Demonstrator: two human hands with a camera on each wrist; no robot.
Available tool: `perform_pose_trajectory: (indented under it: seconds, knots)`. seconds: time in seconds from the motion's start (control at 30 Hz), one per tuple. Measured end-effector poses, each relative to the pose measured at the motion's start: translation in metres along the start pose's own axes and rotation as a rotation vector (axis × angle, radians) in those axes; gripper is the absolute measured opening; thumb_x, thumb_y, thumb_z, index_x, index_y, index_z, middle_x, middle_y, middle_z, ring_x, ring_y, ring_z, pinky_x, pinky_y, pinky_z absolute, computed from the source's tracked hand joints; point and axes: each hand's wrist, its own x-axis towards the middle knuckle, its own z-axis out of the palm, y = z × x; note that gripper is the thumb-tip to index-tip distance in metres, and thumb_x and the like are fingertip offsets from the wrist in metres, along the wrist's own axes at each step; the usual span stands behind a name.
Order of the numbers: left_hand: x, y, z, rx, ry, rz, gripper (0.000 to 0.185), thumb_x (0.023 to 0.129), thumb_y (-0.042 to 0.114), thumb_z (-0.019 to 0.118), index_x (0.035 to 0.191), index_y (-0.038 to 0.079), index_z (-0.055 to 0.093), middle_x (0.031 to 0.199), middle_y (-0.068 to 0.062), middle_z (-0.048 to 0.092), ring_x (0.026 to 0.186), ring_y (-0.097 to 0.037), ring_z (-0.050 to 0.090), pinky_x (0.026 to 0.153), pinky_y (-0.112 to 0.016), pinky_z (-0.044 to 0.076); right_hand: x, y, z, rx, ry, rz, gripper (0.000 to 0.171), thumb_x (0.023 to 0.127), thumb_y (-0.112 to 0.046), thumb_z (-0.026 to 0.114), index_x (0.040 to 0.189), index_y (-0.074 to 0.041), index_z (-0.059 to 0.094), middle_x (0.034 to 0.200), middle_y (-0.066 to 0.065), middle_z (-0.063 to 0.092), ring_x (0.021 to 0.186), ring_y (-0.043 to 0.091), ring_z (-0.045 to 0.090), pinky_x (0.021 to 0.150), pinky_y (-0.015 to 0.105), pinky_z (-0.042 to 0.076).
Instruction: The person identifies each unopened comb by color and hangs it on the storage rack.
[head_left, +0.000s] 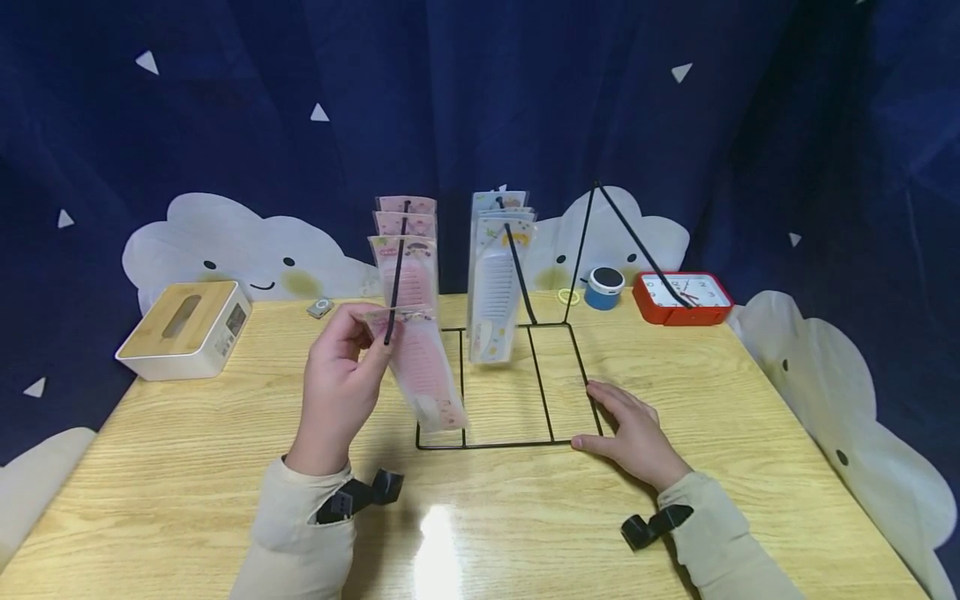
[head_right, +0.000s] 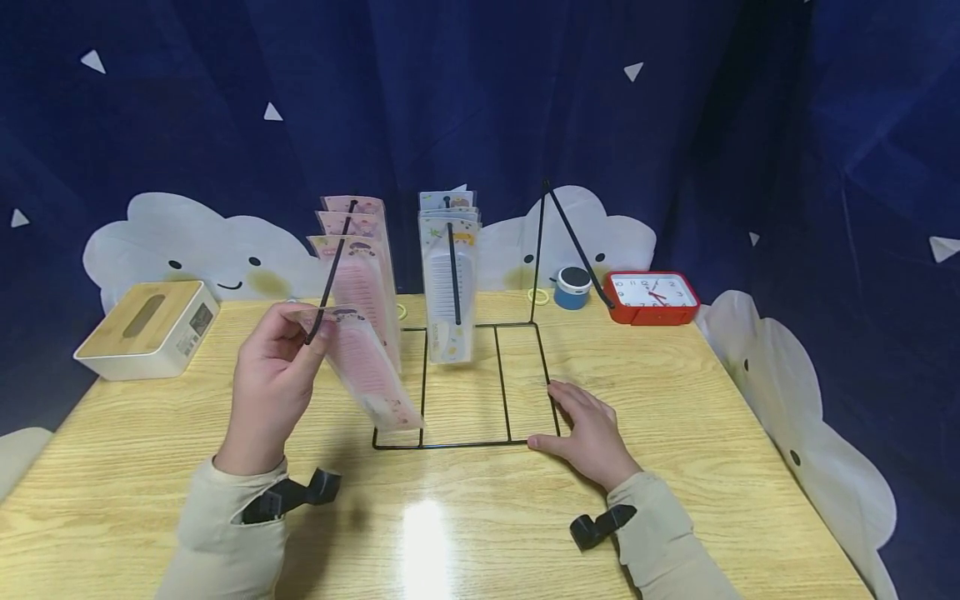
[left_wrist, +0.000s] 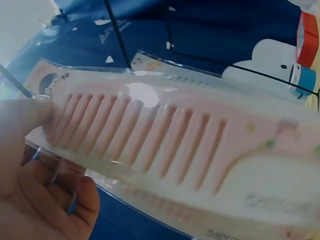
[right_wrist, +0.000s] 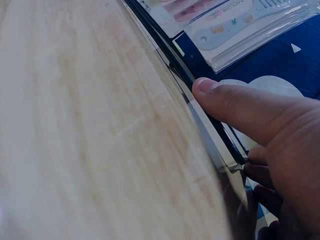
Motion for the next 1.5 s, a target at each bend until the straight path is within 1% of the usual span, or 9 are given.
perform_pose_trajectory:
  seconds: [0.13,0.27,0.43,0.6,0.83,0.97,1.07,1.27,1.5]
  knots:
    - [0.002,-0.008,0.0,0.058,0.022,-0.052,0.012,0.097,0.003,0.063,0.099,-0.008,0.06,0.091,-0.005,0.066,0.079,-0.013,0.059,0.071,-0.022,0.048,0.001,0.0,0.001,0.001,0.001,-0.001,0.096,0.078,-0.052,0.082,0.15,-0.002,0.043,0.155,0.019,0.041,0.144,0.039,0.033,0.109,0.06,0.018]
    - [0.003,-0.016,-0.002,0.101,0.048,-0.099,0.013,0.098,0.006,0.062,0.1,-0.007,0.061,0.087,-0.008,0.064,0.077,-0.015,0.056,0.069,-0.022,0.046,0.0,0.0,0.001,0.004,0.002,-0.002,0.096,0.078,-0.051,0.082,0.15,-0.001,0.043,0.155,0.019,0.041,0.144,0.039,0.032,0.11,0.06,0.018]
    - [0.005,-0.021,-0.003,0.116,0.063,-0.149,0.014,0.099,0.008,0.063,0.103,-0.005,0.063,0.087,-0.006,0.063,0.077,-0.017,0.055,0.067,-0.023,0.045,0.0,-0.001,0.0,0.006,0.003,-0.003,0.095,0.078,-0.05,0.082,0.15,-0.001,0.043,0.155,0.02,0.041,0.144,0.039,0.033,0.109,0.06,0.018]
    - [0.006,-0.024,-0.002,0.128,0.075,-0.156,0.013,0.098,0.008,0.064,0.1,-0.004,0.063,0.084,-0.003,0.062,0.075,-0.015,0.054,0.067,-0.023,0.044,-0.001,-0.001,0.0,0.003,0.007,-0.006,0.095,0.078,-0.05,0.082,0.15,-0.001,0.044,0.155,0.02,0.041,0.143,0.04,0.033,0.109,0.06,0.019]
    - [0.006,-0.03,-0.003,0.155,0.074,-0.173,0.013,0.097,0.01,0.066,0.099,-0.003,0.064,0.082,0.003,0.061,0.075,-0.012,0.054,0.067,-0.023,0.042,-0.001,-0.001,0.0,0.002,0.012,-0.012,0.095,0.078,-0.048,0.083,0.15,0.0,0.044,0.154,0.021,0.042,0.143,0.04,0.034,0.109,0.061,0.019]
    - [0.006,-0.03,-0.003,0.164,0.08,-0.176,0.014,0.097,0.012,0.066,0.099,-0.002,0.064,0.081,0.005,0.061,0.074,-0.012,0.054,0.066,-0.023,0.042,0.0,0.0,0.0,-0.001,0.005,-0.006,0.095,0.078,-0.05,0.083,0.15,-0.001,0.044,0.154,0.02,0.042,0.143,0.04,0.034,0.109,0.061,0.018]
    - [0.006,-0.028,-0.003,0.174,0.089,-0.175,0.013,0.098,0.012,0.065,0.099,-0.002,0.064,0.08,0.004,0.059,0.074,-0.013,0.052,0.064,-0.022,0.041,0.0,0.0,0.0,-0.007,0.003,-0.004,0.095,0.078,-0.05,0.082,0.15,-0.001,0.044,0.155,0.02,0.042,0.143,0.039,0.033,0.109,0.06,0.019]
    - [0.007,-0.025,-0.003,0.187,0.11,-0.194,0.015,0.098,0.013,0.065,0.102,-0.001,0.065,0.082,-0.003,0.059,0.071,-0.016,0.049,0.06,-0.022,0.04,0.0,-0.003,-0.001,-0.014,0.012,-0.005,0.094,0.079,-0.049,0.082,0.149,0.0,0.044,0.154,0.021,0.043,0.142,0.041,0.035,0.109,0.061,0.02]
    - [0.007,-0.028,-0.003,0.209,0.094,-0.216,0.013,0.099,0.012,0.065,0.101,0.0,0.066,0.082,-0.005,0.06,0.073,-0.015,0.05,0.061,-0.022,0.04,0.0,-0.003,-0.001,-0.011,0.008,-0.002,0.095,0.078,-0.049,0.083,0.15,-0.001,0.044,0.154,0.021,0.042,0.142,0.04,0.034,0.109,0.061,0.019]
